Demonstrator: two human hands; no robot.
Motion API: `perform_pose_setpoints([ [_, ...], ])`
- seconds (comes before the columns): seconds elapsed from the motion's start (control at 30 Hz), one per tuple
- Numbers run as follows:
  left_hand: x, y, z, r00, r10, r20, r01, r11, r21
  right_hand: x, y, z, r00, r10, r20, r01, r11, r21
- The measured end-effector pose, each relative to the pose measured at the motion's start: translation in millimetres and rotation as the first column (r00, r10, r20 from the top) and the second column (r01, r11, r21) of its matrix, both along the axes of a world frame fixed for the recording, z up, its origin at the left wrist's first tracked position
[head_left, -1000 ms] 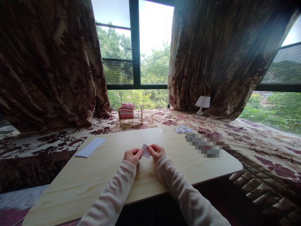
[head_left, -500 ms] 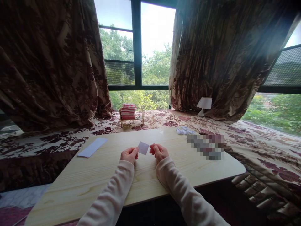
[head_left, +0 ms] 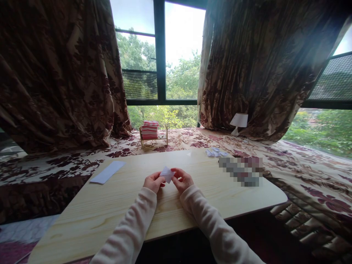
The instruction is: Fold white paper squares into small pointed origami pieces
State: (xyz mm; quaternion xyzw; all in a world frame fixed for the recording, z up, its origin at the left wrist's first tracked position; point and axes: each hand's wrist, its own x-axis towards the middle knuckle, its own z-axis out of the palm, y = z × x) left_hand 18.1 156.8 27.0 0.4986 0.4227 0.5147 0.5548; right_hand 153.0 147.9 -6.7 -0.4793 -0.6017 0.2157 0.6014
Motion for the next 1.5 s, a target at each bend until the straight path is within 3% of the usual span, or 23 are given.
perform_pose_setpoints([
  [0.2,2.6,-5.2,2.6,0.996,-0.086,-0.033,0.086,0.996,0.024,2.9,1.1,-0.1,0.998,0.05,0.037,-0.047,0.996,-0.08],
  [0.47,4.8,-6.5,-0.6,0.99,-0.079,-0.118,0.088,0.993,0.079,2.3,1.4,2.4,0.996,-0.026,-0.09,0.018,0.996,-0.088],
  [0.63,7.1,-6.0,-3.5,0.988,0.04,-0.151,-0.008,0.979,0.203,4.4,3.7,2.1,0.983,-0.021,-0.182,0.001,0.994,-0.108],
  [0.73,11.4,-9.6,-4.8,0.96,0.176,-0.218,-0.089,0.928,0.361,5.0,3.8,3.0,0.971,-0.018,-0.24,-0.014,0.991,-0.131],
  [0.83,14.9,-12.5,-5.4,0.945,0.248,-0.212,-0.144,0.9,0.412,5.3,3.8,3.9,0.954,-0.015,-0.298,-0.035,0.986,-0.162],
  [1.13,6.5,-6.3,-6.2,0.936,0.283,-0.21,-0.202,0.919,0.338,0.5,3.2,4.7,0.914,0.092,-0.396,-0.175,0.968,-0.18],
  [1.3,3.1,-0.7,-5.8,0.958,0.26,-0.122,-0.231,0.95,0.209,-3.3,0.3,4.5,0.897,0.164,-0.411,-0.238,0.962,-0.135],
  [1.5,2.7,2.6,-4.6,0.984,0.18,0.003,-0.18,0.982,0.051,-3.7,-2.1,6.0,0.892,0.214,-0.397,-0.278,0.954,-0.112],
])
